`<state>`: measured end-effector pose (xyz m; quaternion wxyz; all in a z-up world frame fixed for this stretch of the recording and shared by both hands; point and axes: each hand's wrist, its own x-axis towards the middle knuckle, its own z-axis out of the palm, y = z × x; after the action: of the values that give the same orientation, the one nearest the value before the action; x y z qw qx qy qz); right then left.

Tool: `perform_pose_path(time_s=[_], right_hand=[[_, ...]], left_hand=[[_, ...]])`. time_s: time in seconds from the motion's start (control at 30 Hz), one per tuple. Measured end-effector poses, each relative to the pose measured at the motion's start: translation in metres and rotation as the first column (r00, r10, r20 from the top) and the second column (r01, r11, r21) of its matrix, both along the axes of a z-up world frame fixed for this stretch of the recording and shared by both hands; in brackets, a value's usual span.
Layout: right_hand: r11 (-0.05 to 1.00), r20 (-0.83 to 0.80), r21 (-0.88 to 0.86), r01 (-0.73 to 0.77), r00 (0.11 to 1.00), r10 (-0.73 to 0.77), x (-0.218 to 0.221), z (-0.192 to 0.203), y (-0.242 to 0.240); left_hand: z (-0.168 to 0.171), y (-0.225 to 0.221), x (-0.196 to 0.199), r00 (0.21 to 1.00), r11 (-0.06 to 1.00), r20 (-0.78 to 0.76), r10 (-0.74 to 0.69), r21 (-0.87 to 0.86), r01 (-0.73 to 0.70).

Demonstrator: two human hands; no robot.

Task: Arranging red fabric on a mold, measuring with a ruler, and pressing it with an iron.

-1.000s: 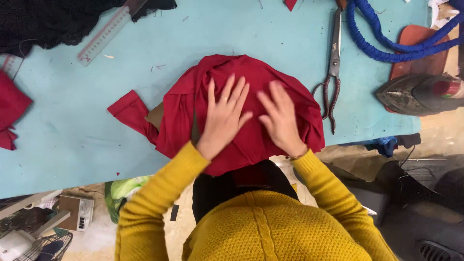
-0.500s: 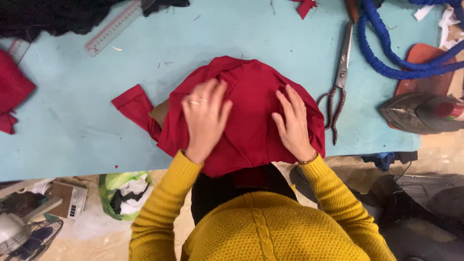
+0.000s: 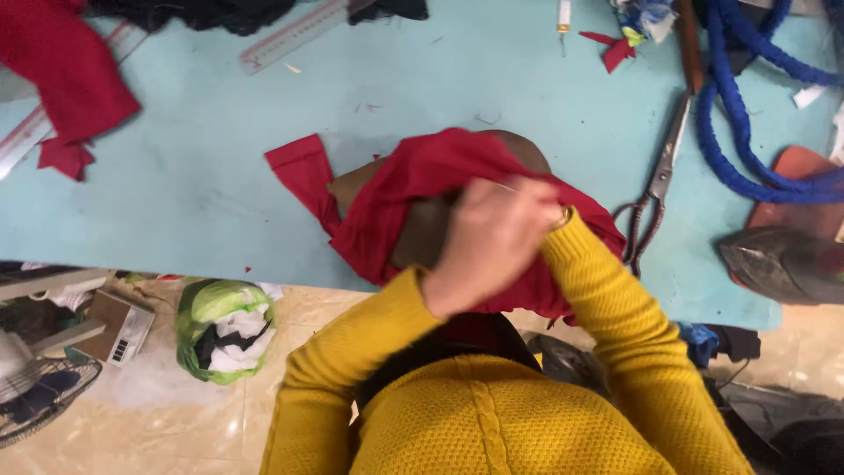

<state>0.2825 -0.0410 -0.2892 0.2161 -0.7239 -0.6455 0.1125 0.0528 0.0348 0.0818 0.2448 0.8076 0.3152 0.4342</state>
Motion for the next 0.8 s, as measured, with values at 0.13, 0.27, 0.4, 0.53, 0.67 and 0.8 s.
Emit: perform_pose_path(time_s=[0.13, 0.27, 0.4, 0.53, 0.67, 0.8], right_hand=[[0.998, -0.036, -0.026, -0.059, 0.998, 0.058, -0.038, 0.049, 0.038], [0.994, -0.068, -0.059, -0.092, 0.994, 0.088, -0.056, 0.072, 0.035], [0.991, -0.093, -0.091, -0.102, 0.991, 0.093, -0.063, 0.089, 0.02], [0.984, -0.123, -0.14, -0.11, 0.988, 0.093, -0.077, 0.129, 0.002], [0.977, -0.157, -0.186, -0.103, 0.985, 0.074, -0.09, 0.16, -0.019], [0.969, -0.194, -0.225, -0.104, 0.979, 0.06, -0.093, 0.166, -0.054]], left_hand=[[-0.003, -0.06, 0.032, 0.951, 0.964, 0.162, -0.265, 0.049, 0.26], [-0.001, -0.103, 0.015, 0.803, 0.804, 0.068, -0.592, 0.111, 0.584], [0.003, -0.075, -0.007, 0.738, 0.737, 0.031, -0.674, 0.107, 0.668], [0.02, -0.021, -0.034, 0.902, 0.926, 0.208, -0.377, 0.063, 0.373], [0.004, 0.033, -0.046, 0.875, 0.939, 0.431, 0.22, -0.336, -0.071], [-0.005, 0.063, -0.044, 0.825, 0.74, 0.538, 0.173, -0.624, 0.252]])
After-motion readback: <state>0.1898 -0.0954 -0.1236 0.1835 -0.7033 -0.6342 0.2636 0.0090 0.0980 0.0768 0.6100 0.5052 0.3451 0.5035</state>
